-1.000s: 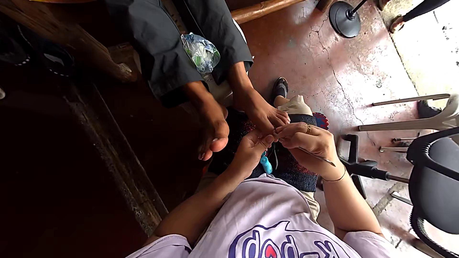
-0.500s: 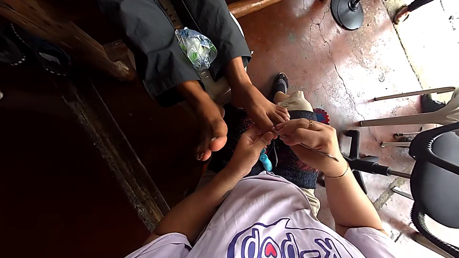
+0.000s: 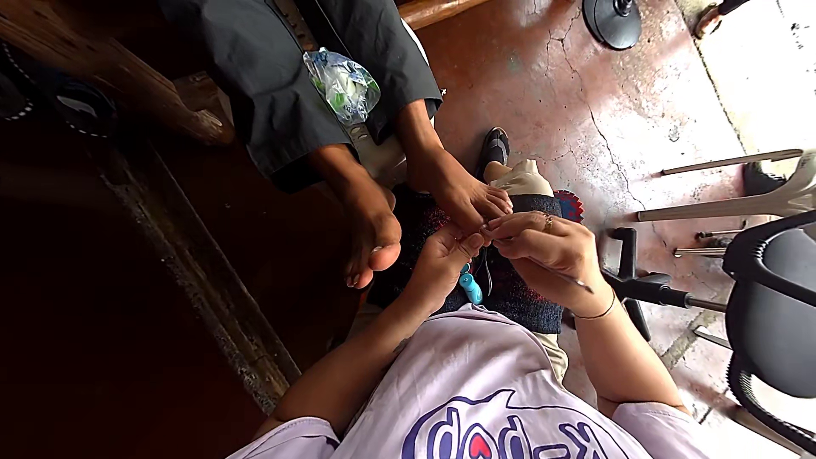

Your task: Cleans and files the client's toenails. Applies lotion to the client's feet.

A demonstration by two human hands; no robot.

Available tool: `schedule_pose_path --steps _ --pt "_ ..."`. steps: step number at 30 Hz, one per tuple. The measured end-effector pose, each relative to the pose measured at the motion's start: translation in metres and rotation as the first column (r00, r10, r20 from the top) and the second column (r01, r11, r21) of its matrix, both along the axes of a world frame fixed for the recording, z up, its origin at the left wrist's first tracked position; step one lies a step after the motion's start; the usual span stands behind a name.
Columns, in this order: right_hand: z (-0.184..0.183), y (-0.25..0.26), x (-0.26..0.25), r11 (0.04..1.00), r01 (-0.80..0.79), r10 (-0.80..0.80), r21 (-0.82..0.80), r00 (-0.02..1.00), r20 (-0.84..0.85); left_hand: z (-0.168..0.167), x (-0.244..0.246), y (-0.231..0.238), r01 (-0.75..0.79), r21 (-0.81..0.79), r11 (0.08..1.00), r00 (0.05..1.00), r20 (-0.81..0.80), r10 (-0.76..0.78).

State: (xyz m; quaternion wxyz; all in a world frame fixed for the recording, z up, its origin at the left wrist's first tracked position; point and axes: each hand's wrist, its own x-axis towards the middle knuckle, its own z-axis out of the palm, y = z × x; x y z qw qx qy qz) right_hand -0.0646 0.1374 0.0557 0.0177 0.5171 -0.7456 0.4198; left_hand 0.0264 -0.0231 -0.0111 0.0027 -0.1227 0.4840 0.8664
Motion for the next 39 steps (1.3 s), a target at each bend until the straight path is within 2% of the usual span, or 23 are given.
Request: schedule_pose_path --steps 2,5,9,12,16,20,24,28,32,36,39 --pt "-0.002 0.0 0.001 1.0 -0.006 0.006 0.006 1.0 -0.023 0.0 0.0 0.0 0.001 -0.005 1.0 1.0 0.003 -0.001" --pt "0.002 0.003 -0.002 1.0 -0.001 0.002 -0.014 0.997 0.074 0.0 0.001 0.0 0.002 -0.001 1.0 1.0 0.0 -0.002" --pt "0.0 -0.002 0.003 1.0 0.008 -0.007 0.025 0.999 -0.047 0.0 0.001 0.0 0.002 -0.006 1.0 1.0 0.004 -0.002" --pt "0.002 0.002 0.001 1.0 0.019 -0.019 0.006 0.999 0.042 0.001 0.001 0.0 0.002 -0.002 1.0 1.0 0.005 -0.002" --pt "0.001 -0.002 0.007 0.999 0.02 -0.016 0.046 0.996 -0.084 0.0 0.001 0.0 -0.001 -0.014 1.0 1.0 -0.003 0.001" --pt "0.001 0.001 0.004 1.0 0.028 -0.028 -0.007 0.998 0.05 0.0 0.002 0.0 -0.003 -0.014 1.0 1.0 -0.009 0.002" --pt "0.0 -0.003 0.009 0.999 0.031 -0.028 0.035 0.998 -0.065 -0.001 0.002 0.001 -0.008 -0.012 1.0 1.0 -0.007 0.008" --pt "0.002 0.0 0.007 0.998 0.055 -0.054 -0.003 0.996 0.072 0.001 0.002 0.0 -0.007 -0.008 1.0 1.0 -0.004 0.007" --pt "0.0 -0.005 0.012 0.997 0.068 -0.067 0.028 0.997 -0.044 0.0 0.002 0.001 -0.013 -0.012 1.0 1.0 0.001 0.013" --pt "0.003 -0.002 0.011 0.996 0.095 -0.094 -0.006 0.992 0.082 0.001 0.003 0.0 -0.014 0.003 1.0 1.0 -0.002 0.014" --pt "0.0 -0.007 0.016 0.994 0.112 -0.112 0.018 0.994 -0.021 0.0 0.002 0.001 -0.016 -0.018 1.0 1.0 0.011 0.016"
